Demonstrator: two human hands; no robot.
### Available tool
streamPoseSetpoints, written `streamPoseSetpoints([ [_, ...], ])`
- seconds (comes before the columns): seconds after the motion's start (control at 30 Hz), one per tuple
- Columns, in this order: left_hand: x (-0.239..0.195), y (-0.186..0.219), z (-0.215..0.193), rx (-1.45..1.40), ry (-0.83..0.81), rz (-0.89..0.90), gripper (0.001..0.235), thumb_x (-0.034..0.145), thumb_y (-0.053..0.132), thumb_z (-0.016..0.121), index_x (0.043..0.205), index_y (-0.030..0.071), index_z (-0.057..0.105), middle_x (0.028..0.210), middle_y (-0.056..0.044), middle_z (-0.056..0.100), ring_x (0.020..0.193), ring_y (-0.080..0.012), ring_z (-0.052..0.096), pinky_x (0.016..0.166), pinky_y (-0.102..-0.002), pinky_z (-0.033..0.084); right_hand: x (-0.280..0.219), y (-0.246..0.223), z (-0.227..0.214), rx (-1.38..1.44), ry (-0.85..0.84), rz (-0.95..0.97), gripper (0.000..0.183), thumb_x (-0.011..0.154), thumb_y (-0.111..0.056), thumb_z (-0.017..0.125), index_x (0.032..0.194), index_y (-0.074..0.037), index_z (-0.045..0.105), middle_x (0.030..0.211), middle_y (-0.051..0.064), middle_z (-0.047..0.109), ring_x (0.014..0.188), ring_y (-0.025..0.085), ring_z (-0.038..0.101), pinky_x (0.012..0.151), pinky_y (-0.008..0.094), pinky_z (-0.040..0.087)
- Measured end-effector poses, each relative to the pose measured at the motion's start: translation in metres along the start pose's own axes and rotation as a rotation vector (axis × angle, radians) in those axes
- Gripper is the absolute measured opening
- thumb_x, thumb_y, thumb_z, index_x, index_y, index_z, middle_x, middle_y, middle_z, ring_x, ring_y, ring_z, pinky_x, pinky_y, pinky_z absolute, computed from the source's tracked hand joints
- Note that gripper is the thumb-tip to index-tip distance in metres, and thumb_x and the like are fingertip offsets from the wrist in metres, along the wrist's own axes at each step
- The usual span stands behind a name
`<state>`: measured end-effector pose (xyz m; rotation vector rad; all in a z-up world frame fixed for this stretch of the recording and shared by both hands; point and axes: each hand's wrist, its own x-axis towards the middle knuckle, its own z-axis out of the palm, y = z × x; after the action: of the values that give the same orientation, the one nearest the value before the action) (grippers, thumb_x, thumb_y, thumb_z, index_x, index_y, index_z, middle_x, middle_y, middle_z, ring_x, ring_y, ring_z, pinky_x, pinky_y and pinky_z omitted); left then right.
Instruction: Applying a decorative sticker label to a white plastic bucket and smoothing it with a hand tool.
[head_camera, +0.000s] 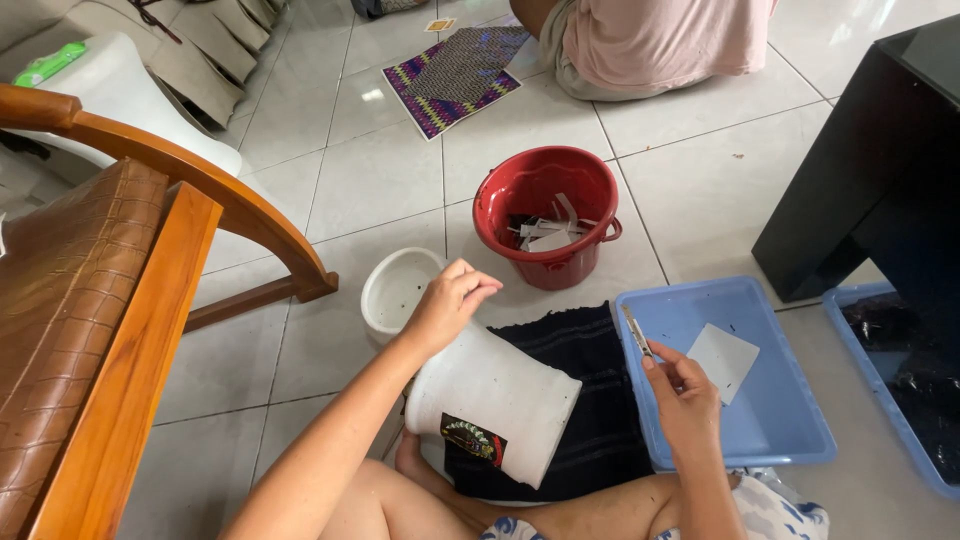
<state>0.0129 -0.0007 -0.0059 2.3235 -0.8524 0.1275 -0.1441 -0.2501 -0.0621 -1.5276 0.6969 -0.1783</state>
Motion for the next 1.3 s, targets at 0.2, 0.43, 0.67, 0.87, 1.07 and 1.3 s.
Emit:
streamPoseSetpoints([
  [0.2,0.049,0.014,0.001,0.059,0.079,-0.209,0.025,0.071,0.027,0.079,0.06,0.012,0.063,0.068,0.003,0.054,0.059,-0.011,0.047,0.056,-0.025,0.04,0.006,0.001,-0.001,0.005,0.001,0.015,0.025,0.085,-0.022,0.063,0.108,-0.018,0.07,0.077,-0.001,0.049,0.072,0.012,0.042,0.071,0.026,0.039],
  [0.43,0.114,0.002,0.028,0.229,0.361,-0.049,0.042,0.082,0.03,0.071,0.059,0.01,0.042,0.06,0.0,0.047,0.055,-0.0149,0.041,0.05,-0.031,0.034,0.01,0.002,-0.002,0.03,-0.006,0.026,0.026,0.084,-0.024,0.063,0.108,-0.018,0.07,0.074,-0.001,0.046,0.068,0.012,0.038,0.068,0.026,0.038],
  [0.67,0.15,0.005,0.051,0.371,0.245,-0.42,0.047,0.089,0.051,0.033,0.086,0.009,0.053,0.092,-0.01,0.057,0.077,-0.0289,0.058,0.064,-0.042,0.046,0.016,0.005,-0.003,0.057,-0.005,0.019,0.025,0.085,-0.022,0.063,0.109,-0.017,0.07,0.076,-0.001,0.047,0.069,0.011,0.04,0.068,0.025,0.038],
  [0.87,0.153,-0.027,0.076,0.391,0.116,-0.355,0.016,0.087,0.01,0.056,0.077,0.012,0.068,0.072,-0.003,0.065,0.067,-0.0213,0.062,0.059,-0.034,0.05,0.021,0.007,-0.003,0.064,-0.008,0.023,0.026,0.085,-0.021,0.062,0.109,-0.017,0.07,0.076,-0.001,0.047,0.069,0.011,0.04,0.067,0.025,0.038],
  [1.07,0.153,-0.008,0.076,0.63,-0.009,-0.513,0.021,0.075,0.037,0.075,0.068,0.021,0.063,0.067,0.002,0.063,0.068,-0.0182,0.062,0.074,-0.032,0.042,0.023,0.007,-0.001,0.066,-0.014,0.032,0.025,0.085,-0.021,0.062,0.108,-0.018,0.07,0.074,-0.002,0.046,0.068,0.011,0.039,0.067,0.025,0.037],
  [1.3,0.156,-0.008,0.076,0.624,-0.04,-0.523,0.02,0.083,0.027,0.066,0.064,0.026,0.066,0.062,0.004,0.064,0.072,-0.0187,0.061,0.104,-0.041,0.022,0.025,0.009,-0.001,0.071,-0.016,0.032,0.025,0.085,-0.021,0.062,0.109,-0.018,0.07,0.075,-0.002,0.046,0.069,0.01,0.039,0.067,0.024,0.038],
])
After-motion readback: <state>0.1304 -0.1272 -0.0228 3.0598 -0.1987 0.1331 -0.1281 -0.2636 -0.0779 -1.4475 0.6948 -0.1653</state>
